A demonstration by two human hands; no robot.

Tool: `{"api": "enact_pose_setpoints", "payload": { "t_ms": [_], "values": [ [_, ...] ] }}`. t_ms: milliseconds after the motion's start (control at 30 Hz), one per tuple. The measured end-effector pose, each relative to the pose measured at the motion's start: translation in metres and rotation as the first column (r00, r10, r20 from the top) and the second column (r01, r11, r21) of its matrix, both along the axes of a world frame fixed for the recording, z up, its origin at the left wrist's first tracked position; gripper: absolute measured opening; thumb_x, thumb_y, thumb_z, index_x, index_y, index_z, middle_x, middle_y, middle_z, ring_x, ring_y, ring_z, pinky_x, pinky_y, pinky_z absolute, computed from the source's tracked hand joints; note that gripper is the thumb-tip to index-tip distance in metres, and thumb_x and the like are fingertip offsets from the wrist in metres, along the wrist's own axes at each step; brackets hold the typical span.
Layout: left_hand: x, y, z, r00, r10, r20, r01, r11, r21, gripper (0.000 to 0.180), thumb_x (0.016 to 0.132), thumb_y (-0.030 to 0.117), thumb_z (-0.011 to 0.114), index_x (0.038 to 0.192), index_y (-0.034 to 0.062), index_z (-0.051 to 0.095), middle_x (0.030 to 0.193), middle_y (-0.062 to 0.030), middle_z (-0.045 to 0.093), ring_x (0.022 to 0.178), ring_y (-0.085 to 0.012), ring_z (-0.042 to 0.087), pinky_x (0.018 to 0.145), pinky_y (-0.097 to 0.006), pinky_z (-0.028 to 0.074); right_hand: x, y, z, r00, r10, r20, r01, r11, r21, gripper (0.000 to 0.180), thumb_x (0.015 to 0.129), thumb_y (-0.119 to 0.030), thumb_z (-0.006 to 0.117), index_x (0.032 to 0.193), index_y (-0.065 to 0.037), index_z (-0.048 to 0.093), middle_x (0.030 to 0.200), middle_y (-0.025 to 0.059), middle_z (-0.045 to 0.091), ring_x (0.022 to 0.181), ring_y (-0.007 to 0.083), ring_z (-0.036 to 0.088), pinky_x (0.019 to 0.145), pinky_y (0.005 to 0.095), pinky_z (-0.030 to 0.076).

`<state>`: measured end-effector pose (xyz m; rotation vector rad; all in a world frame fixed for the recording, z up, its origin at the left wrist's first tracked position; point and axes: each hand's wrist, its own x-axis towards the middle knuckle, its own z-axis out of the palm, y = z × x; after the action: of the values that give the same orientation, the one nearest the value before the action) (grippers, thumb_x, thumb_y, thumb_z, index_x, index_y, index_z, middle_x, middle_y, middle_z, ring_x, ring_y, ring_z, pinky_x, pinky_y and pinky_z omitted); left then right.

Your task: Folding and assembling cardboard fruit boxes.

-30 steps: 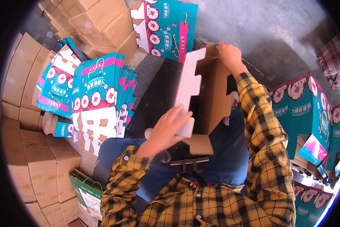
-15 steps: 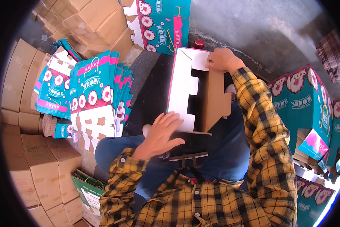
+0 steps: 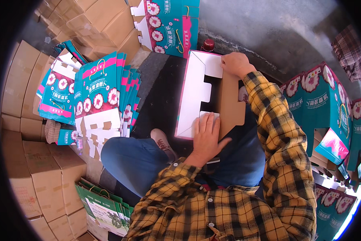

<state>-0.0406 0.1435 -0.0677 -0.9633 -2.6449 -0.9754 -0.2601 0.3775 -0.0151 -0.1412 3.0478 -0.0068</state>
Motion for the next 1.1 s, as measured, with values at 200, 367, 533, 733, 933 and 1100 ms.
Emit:
{"api": "enact_pose_setpoints", "payload": {
  "t_ms": [200, 367, 533, 733, 933, 1100],
  "values": [
    [-0.005, -0.032, -0.014, 0.997, 0.044, -0.068, -0.049, 0.996, -0.078, 0.043, 0.085, 0.013, 0.069, 0.123, -0.0050, 0.062, 0.133, -0.0218, 0.059, 0.127, -0.0385, 0.053, 0.110, -0.052, 0.038, 0.010, 0.024, 0.000, 0.997, -0.046, 0.068, 0.042, 0.997, 0.057, 0.033, 0.089, -0.026, 0.056, 0.094, 0.000, 0.076, 0.097, 0.0214, 0.075, 0.087, 0.0370, 0.073, 0.076, 0.0454, 0.058],
    [-0.012, -0.099, 0.000, 0.947, 0.262, 0.184, -0.271, 0.962, 0.021, 0.025, 0.097, 0.013, 0.057, 0.110, -0.0078, 0.060, 0.097, -0.0260, 0.064, 0.092, -0.0489, 0.059, 0.084, -0.052, 0.046, 0.018, 0.027, -0.001, 0.842, 0.001, 0.540, 0.307, 0.822, -0.480, 0.032, 0.096, -0.028, 0.047, 0.096, -0.003, 0.067, 0.077, 0.0100, 0.066, 0.057, 0.0224, 0.063, 0.048, 0.0373, 0.048],
    [-0.030, -0.078, -0.017, 0.840, 0.542, -0.034, -0.518, 0.818, 0.248, 0.044, 0.098, 0.015, 0.060, 0.134, -0.0090, 0.052, 0.134, -0.0294, 0.054, 0.129, -0.0469, 0.048, 0.105, -0.050, 0.041, 0.037, 0.022, -0.024, 0.963, 0.192, -0.188, -0.232, 0.947, -0.221, 0.035, 0.095, -0.040, 0.059, 0.108, -0.009, 0.066, 0.098, 0.0153, 0.070, 0.084, 0.0317, 0.070, 0.072, 0.0448, 0.057],
    [-0.029, -0.096, -0.028, 0.921, 0.320, -0.221, -0.370, 0.897, -0.243, 0.052, 0.096, 0.020, 0.065, 0.138, -0.0063, 0.051, 0.147, -0.0253, 0.049, 0.141, -0.0412, 0.041, 0.117, -0.053, 0.030, 0.077, -0.050, -0.028, 0.702, 0.580, -0.414, -0.664, 0.743, -0.085, 0.055, 0.083, -0.035, 0.078, 0.129, -0.011, 0.062, 0.122, 0.0136, 0.063, 0.117, 0.0338, 0.060, 0.093, 0.0454, 0.053],
    [-0.034, -0.089, -0.026, 0.943, 0.315, -0.108, -0.332, 0.911, -0.245, 0.054, 0.094, 0.027, 0.068, 0.135, -0.0054, 0.054, 0.142, -0.0243, 0.054, 0.134, -0.0404, 0.049, 0.114, -0.050, 0.035, 0.068, -0.059, -0.041, 0.774, 0.627, -0.089, -0.631, 0.776, -0.016, 0.062, 0.078, -0.037, 0.083, 0.131, -0.012, 0.063, 0.123, 0.0119, 0.063, 0.119, 0.0313, 0.059, 0.093, 0.0421, 0.053],
    [-0.041, -0.086, -0.024, 0.955, 0.285, -0.085, -0.297, 0.927, -0.230, 0.050, 0.095, 0.026, 0.067, 0.132, -0.0052, 0.056, 0.136, -0.0247, 0.057, 0.126, -0.0415, 0.053, 0.110, -0.050, 0.039, 0.061, -0.052, -0.045, 0.771, 0.635, -0.049, -0.637, 0.770, -0.037, 0.064, 0.077, -0.041, 0.083, 0.130, -0.011, 0.064, 0.124, 0.0105, 0.064, 0.120, 0.0318, 0.059, 0.094, 0.0422, 0.052]
  ]
}}
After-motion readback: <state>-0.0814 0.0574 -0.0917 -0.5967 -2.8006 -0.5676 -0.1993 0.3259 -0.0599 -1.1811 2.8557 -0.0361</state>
